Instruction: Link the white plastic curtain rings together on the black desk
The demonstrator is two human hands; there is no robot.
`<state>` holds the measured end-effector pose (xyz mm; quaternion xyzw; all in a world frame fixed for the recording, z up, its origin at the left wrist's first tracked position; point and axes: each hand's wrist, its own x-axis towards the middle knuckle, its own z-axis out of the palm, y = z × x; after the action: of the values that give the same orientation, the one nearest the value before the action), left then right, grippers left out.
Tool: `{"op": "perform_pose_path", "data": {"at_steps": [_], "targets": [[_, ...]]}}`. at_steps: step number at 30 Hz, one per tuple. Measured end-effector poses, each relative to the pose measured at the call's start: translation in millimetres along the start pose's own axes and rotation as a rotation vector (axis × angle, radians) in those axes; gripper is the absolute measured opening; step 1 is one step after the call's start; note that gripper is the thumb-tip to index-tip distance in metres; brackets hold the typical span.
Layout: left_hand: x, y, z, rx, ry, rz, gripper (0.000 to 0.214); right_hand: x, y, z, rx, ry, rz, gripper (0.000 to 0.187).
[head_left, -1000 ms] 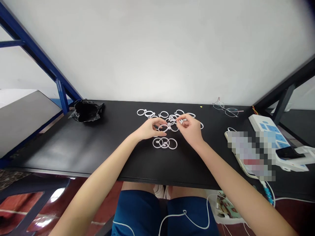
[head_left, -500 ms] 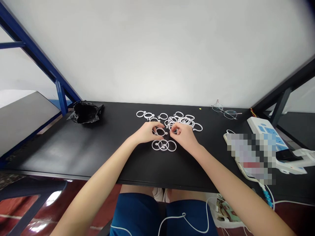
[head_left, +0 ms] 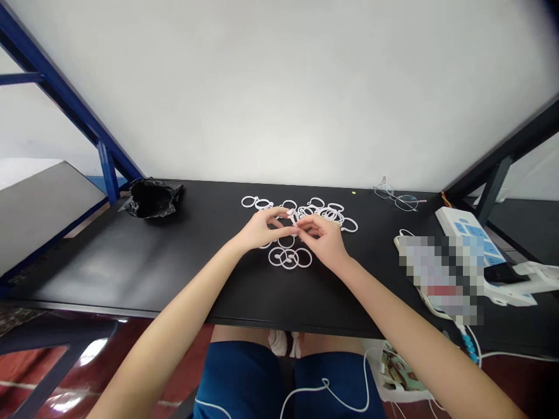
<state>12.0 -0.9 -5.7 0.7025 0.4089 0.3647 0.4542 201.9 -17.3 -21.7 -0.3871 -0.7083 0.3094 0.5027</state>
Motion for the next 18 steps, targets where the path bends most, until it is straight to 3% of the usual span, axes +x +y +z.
{"op": "perform_pose_path", "data": {"at_steps": [3, 10, 14, 18], "targets": [[0.3, -0.3, 5.0, -0.184, -0.05, -0.036, 0.051, -0.6, -1.2, 2.5, 0.085, -0.025, 0.002, 0.012], [-0.5, -1.8, 11.3, -0.412, -0.042, -0.031, 0.045, 0.4, -6.6, 1.5, 0.157, -0.012, -0.015, 0.01], [-0.5, 0.2, 10.1, -0.428, -0.027, -0.014, 0.056, -0.9, -8.0, 2.3, 0.215, -0.008, 0.004, 0.011], [1.4, -3.7, 9.2, -0.406, -0.043, 0.022, 0.052, -2.8, -7.0, 4.3, 0.189, -0.06, 0.007, 0.011]]}}
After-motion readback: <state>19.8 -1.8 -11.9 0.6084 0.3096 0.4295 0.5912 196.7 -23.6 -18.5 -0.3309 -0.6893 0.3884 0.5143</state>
